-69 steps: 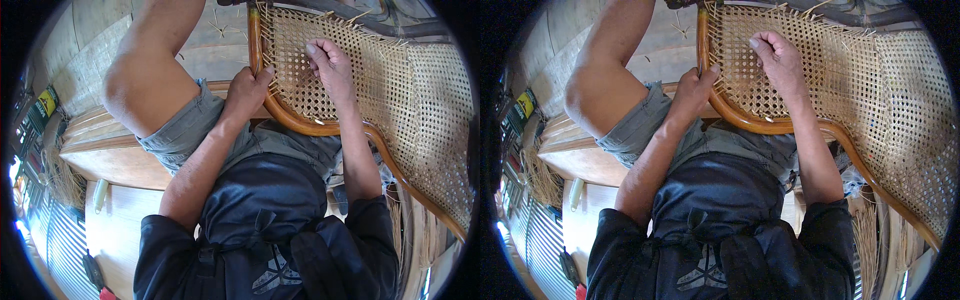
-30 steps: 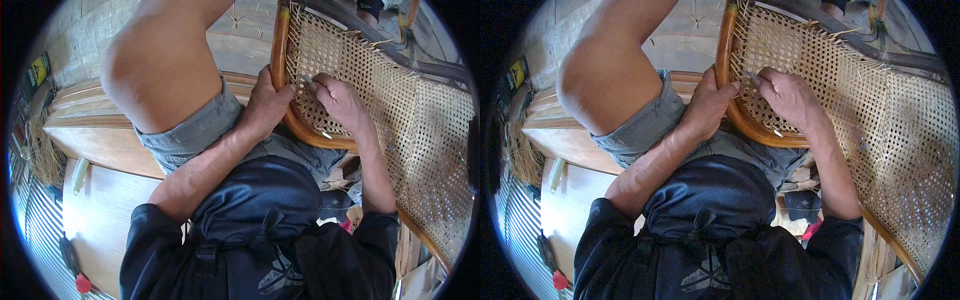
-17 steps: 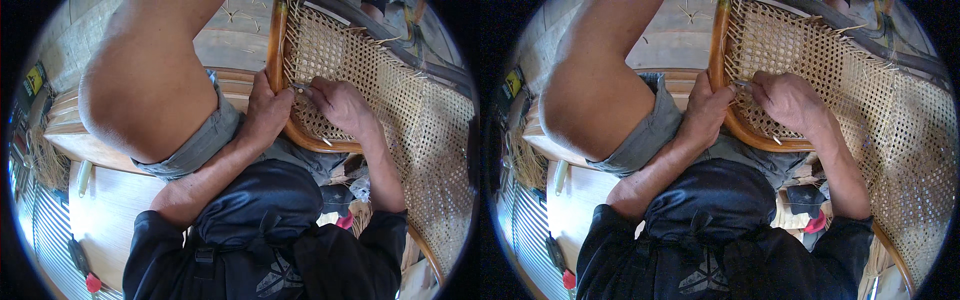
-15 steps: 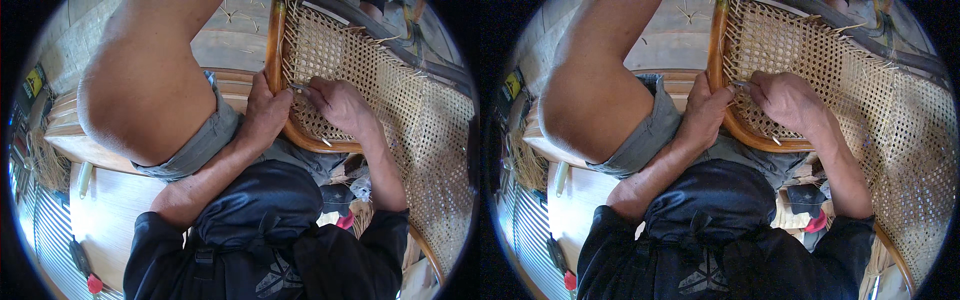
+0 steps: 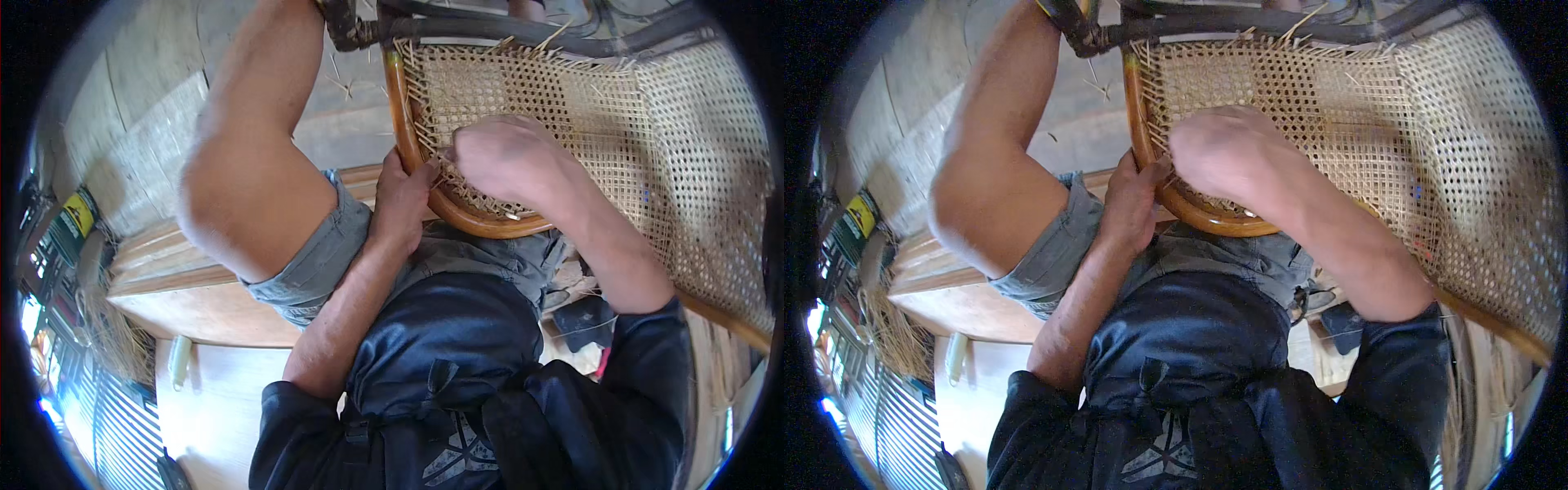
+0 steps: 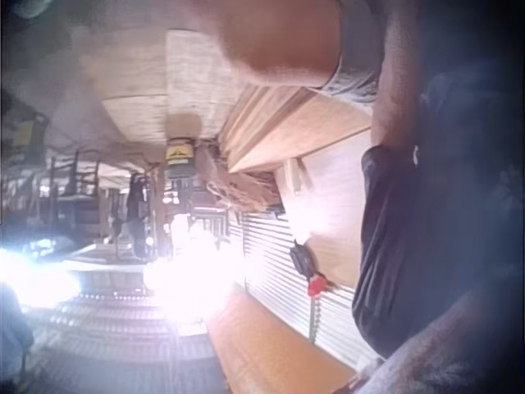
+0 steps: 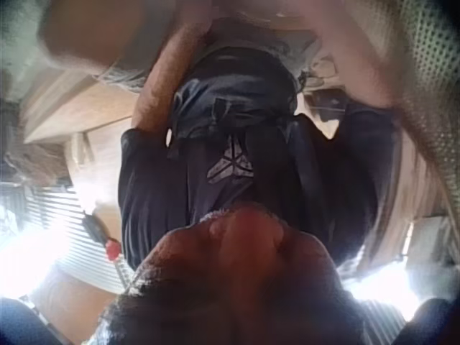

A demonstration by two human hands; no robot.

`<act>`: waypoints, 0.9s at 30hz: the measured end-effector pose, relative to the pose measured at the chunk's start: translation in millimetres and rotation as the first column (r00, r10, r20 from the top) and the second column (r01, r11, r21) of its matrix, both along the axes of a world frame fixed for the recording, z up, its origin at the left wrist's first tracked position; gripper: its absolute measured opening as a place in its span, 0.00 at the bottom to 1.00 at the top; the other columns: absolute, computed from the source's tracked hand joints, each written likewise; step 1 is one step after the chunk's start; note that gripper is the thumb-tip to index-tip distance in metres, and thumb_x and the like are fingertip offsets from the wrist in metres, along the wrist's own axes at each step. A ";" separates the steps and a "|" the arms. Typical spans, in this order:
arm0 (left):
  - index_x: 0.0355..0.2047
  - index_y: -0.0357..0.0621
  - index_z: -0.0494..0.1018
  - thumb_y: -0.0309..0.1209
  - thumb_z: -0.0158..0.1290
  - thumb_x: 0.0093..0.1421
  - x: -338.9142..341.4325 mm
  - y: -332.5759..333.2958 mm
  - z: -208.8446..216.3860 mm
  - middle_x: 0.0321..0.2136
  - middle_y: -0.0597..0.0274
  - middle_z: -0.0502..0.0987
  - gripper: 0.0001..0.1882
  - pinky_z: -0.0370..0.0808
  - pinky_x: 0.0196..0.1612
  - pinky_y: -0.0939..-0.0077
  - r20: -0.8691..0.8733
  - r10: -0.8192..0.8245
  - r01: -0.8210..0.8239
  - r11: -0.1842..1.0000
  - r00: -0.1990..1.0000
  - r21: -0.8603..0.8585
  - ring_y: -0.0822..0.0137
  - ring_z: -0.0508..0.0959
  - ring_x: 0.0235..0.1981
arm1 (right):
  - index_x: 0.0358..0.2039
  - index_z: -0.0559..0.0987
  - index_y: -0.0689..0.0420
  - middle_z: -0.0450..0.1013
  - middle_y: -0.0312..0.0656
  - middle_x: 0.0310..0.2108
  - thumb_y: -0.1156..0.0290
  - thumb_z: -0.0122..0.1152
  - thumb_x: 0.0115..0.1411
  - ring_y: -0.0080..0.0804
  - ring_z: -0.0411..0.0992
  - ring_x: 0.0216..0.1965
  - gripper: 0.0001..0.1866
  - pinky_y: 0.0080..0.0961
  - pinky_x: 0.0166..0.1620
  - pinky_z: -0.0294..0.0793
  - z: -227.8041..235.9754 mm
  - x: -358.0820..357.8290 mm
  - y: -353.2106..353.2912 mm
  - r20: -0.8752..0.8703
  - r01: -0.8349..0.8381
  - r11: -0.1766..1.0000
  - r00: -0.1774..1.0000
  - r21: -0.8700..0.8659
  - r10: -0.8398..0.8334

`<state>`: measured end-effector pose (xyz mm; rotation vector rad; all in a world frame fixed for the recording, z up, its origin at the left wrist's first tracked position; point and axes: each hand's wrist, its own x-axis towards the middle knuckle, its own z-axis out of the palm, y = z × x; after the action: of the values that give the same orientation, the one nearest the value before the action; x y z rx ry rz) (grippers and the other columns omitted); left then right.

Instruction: Repairing and weaving rattan strands into a chair frame.

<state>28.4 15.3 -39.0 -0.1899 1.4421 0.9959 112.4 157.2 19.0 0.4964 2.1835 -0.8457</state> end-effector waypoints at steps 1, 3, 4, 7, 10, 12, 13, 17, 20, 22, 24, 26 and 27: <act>0.50 0.32 0.60 0.23 0.48 0.55 -1.3 -3.5 11.0 0.42 0.54 0.70 0.22 0.69 0.45 0.75 -0.016 -0.019 0.019 1.000 1.000 0.021 0.68 0.71 0.42 | 0.31 0.75 0.59 0.73 0.50 0.23 0.66 0.49 0.56 0.49 0.72 0.27 0.10 0.41 0.35 0.71 11.2 9.3 -2.8 0.019 0.235 0.972 0.972 0.019 -0.236; 0.51 0.32 0.61 0.24 0.48 0.57 -10.9 -13.8 47.0 0.43 0.54 0.70 0.21 0.68 0.48 0.74 -0.569 -0.238 0.252 0.966 0.787 -0.056 0.67 0.70 0.45 | 0.40 0.73 0.55 0.72 0.48 0.23 0.66 0.49 0.61 0.42 0.72 0.25 0.10 0.35 0.31 0.69 21.9 45.6 -15.6 -0.085 0.572 0.820 0.817 -0.011 -0.570; 0.50 0.33 0.63 0.24 0.47 0.57 -14.8 -16.1 71.2 0.44 0.53 0.71 0.19 0.68 0.49 0.72 -0.579 -0.272 0.401 0.910 0.768 0.104 0.64 0.70 0.47 | 0.40 0.73 0.55 0.72 0.48 0.23 0.66 0.49 0.61 0.42 0.72 0.25 0.10 0.35 0.31 0.69 26.9 69.3 -24.8 -0.111 0.592 0.806 0.802 0.012 -0.587; 0.47 0.36 0.69 0.21 0.45 0.55 -28.7 -6.3 159.6 0.45 0.53 0.71 0.17 0.69 0.50 0.68 -0.518 -0.613 0.795 0.362 0.597 0.487 0.57 0.71 0.48 | 0.34 0.72 0.59 0.72 0.47 0.22 0.66 0.53 0.59 0.41 0.71 0.23 0.09 0.31 0.27 0.68 32.6 126.6 -63.2 -0.302 0.891 0.450 0.416 -0.052 -0.858; 0.47 0.37 0.70 0.30 0.46 0.58 13.6 -8.3 222.7 0.46 0.49 0.71 0.17 0.70 0.48 0.64 -0.477 -0.481 0.556 0.026 0.736 0.831 0.53 0.73 0.46 | 0.36 0.72 0.61 0.71 0.46 0.23 0.70 0.56 0.57 0.36 0.72 0.24 0.09 0.28 0.29 0.68 34.7 143.3 -99.7 -0.309 0.922 0.345 0.280 -0.176 -0.909; 0.43 0.33 0.72 0.27 0.49 0.58 26.3 1.6 247.5 0.44 0.48 0.73 0.14 0.70 0.49 0.57 -0.393 -0.552 0.462 -0.015 0.735 0.887 0.53 0.76 0.42 | 0.38 0.72 0.62 0.71 0.45 0.26 0.72 0.58 0.55 0.32 0.71 0.26 0.11 0.26 0.30 0.69 28.7 157.5 -119.3 -0.440 0.905 0.367 0.246 -0.215 -0.864; 0.43 0.33 0.72 0.27 0.49 0.58 33.2 8.3 253.6 0.44 0.48 0.73 0.14 0.70 0.49 0.57 -0.403 -0.557 0.473 -0.020 0.726 0.881 0.53 0.76 0.42 | 0.38 0.73 0.62 0.72 0.45 0.29 0.74 0.58 0.55 0.33 0.72 0.28 0.11 0.24 0.33 0.69 24.5 160.7 -122.2 -0.439 0.890 0.371 0.231 -0.266 -0.869; 0.35 0.35 0.76 0.27 0.53 0.53 29.8 4.6 254.1 0.40 0.48 0.76 0.10 0.71 0.36 0.66 -0.580 -0.336 0.561 -0.162 0.742 0.812 0.57 0.77 0.34 | 0.41 0.72 0.62 0.71 0.44 0.33 0.76 0.56 0.55 0.27 0.70 0.33 0.12 0.22 0.37 0.69 12.5 165.8 -133.0 -0.573 0.882 0.360 0.132 -0.305 -0.809; 0.42 0.35 0.72 0.30 0.47 0.60 23.8 -16.7 225.3 0.43 0.50 0.73 0.14 0.69 0.49 0.66 -0.613 -0.537 0.751 0.060 0.580 0.657 0.59 0.75 0.43 | 0.43 0.72 0.61 0.72 0.43 0.34 0.78 0.56 0.55 0.23 0.70 0.35 0.13 0.21 0.37 0.70 28.1 156.9 -132.0 -0.461 0.810 0.146 -0.167 -0.568 -0.872; 0.44 0.36 0.71 0.36 0.43 0.62 41.2 -10.7 175.4 0.42 0.53 0.74 0.16 0.67 0.49 0.76 -0.528 -0.725 0.894 0.403 0.442 0.194 0.66 0.73 0.46 | 0.44 0.70 0.60 0.72 0.41 0.33 0.81 0.57 0.54 0.22 0.71 0.34 0.16 0.21 0.37 0.70 20.7 163.3 -134.3 -0.422 0.778 0.064 -0.268 -0.625 -0.866; 0.45 0.33 0.69 0.41 0.44 0.64 48.3 -26.3 132.4 0.40 0.56 0.74 0.21 0.69 0.44 0.75 -0.304 -0.764 0.822 0.542 0.569 0.176 0.69 0.72 0.41 | 0.46 0.67 0.59 0.72 0.40 0.31 0.82 0.58 0.52 0.24 0.72 0.31 0.20 0.21 0.36 0.72 27.4 150.6 -142.5 -0.319 0.713 0.099 -0.181 -0.694 -0.930; 0.46 0.33 0.68 0.43 0.40 0.65 54.4 -23.1 124.5 0.39 0.57 0.75 0.23 0.70 0.43 0.75 -0.213 -0.713 0.743 0.621 0.668 0.250 0.70 0.72 0.40 | 0.46 0.66 0.58 0.73 0.40 0.31 0.82 0.60 0.50 0.27 0.75 0.31 0.22 0.23 0.37 0.74 39.2 134.1 -147.8 -0.360 0.740 0.201 -0.060 -0.642 -0.931; 0.46 0.33 0.68 0.44 0.37 0.66 54.6 -22.7 121.9 0.38 0.58 0.75 0.24 0.70 0.42 0.76 -0.115 -0.650 0.648 0.694 0.751 0.313 0.71 0.73 0.39 | 0.47 0.65 0.59 0.73 0.41 0.33 0.84 0.60 0.49 0.26 0.74 0.34 0.24 0.23 0.38 0.73 39.6 125.0 -152.7 -0.288 0.714 0.167 -0.051 -0.680 -0.956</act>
<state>83.0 -7.3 82.9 0.5515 1.1676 0.6183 237.4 4.5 58.5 1.7880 1.9771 -2.4651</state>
